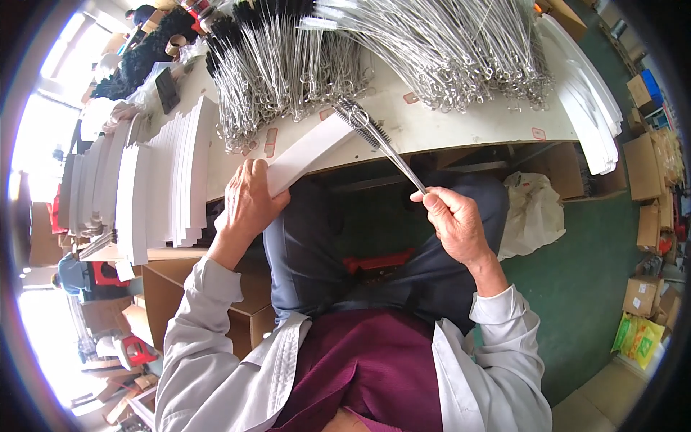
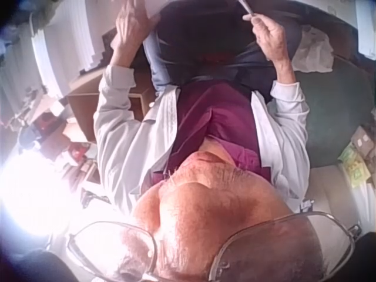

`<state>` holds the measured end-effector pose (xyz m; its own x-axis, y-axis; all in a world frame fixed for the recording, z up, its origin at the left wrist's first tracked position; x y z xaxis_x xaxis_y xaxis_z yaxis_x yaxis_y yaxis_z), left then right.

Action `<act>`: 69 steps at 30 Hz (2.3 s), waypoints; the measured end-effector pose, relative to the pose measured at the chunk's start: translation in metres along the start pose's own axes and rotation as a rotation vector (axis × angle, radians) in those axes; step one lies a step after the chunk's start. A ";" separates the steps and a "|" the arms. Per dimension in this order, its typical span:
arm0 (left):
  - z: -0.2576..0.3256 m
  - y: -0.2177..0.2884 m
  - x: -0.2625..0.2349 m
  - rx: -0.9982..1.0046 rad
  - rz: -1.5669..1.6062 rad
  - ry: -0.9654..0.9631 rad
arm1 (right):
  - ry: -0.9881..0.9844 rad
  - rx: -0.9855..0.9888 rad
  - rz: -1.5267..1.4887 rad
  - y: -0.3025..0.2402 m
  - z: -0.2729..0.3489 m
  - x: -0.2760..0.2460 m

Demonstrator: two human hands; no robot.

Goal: Placing wire brushes into a paper sleeve.

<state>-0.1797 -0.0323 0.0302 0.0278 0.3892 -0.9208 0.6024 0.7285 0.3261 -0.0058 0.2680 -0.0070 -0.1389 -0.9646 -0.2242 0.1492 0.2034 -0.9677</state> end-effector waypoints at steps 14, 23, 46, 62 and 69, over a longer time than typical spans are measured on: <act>-0.016 -0.029 -0.053 -0.375 1.699 0.335 | -0.209 -0.051 0.103 -0.036 0.022 0.037; -0.014 -0.030 -0.046 -0.443 1.947 0.606 | -0.256 -0.093 0.170 -0.034 0.032 0.057; -0.001 -0.014 -0.014 -0.481 2.160 0.616 | -0.282 -0.075 0.330 -0.016 0.016 0.057; 0.007 0.012 0.014 -0.599 2.180 0.587 | -0.209 -0.307 0.472 -0.044 0.005 0.064; 0.016 0.027 0.030 -0.615 2.223 0.564 | -0.224 -0.275 0.453 -0.052 -0.022 0.093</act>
<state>-0.1498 -0.0099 0.0075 -0.1532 0.4892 0.8586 -0.2347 -0.8620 0.4492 -0.0485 0.1715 0.0201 0.0947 -0.7769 -0.6225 -0.1184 0.6121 -0.7819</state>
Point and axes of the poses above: each hand's wrist, its own z-axis away from the middle knuckle, its own x-axis out of the palm, y = z × x, the point moved 5 cm from there along -z, towards the middle knuckle, and after that the axes turned 12 degrees about z, right-handed, at the moved point
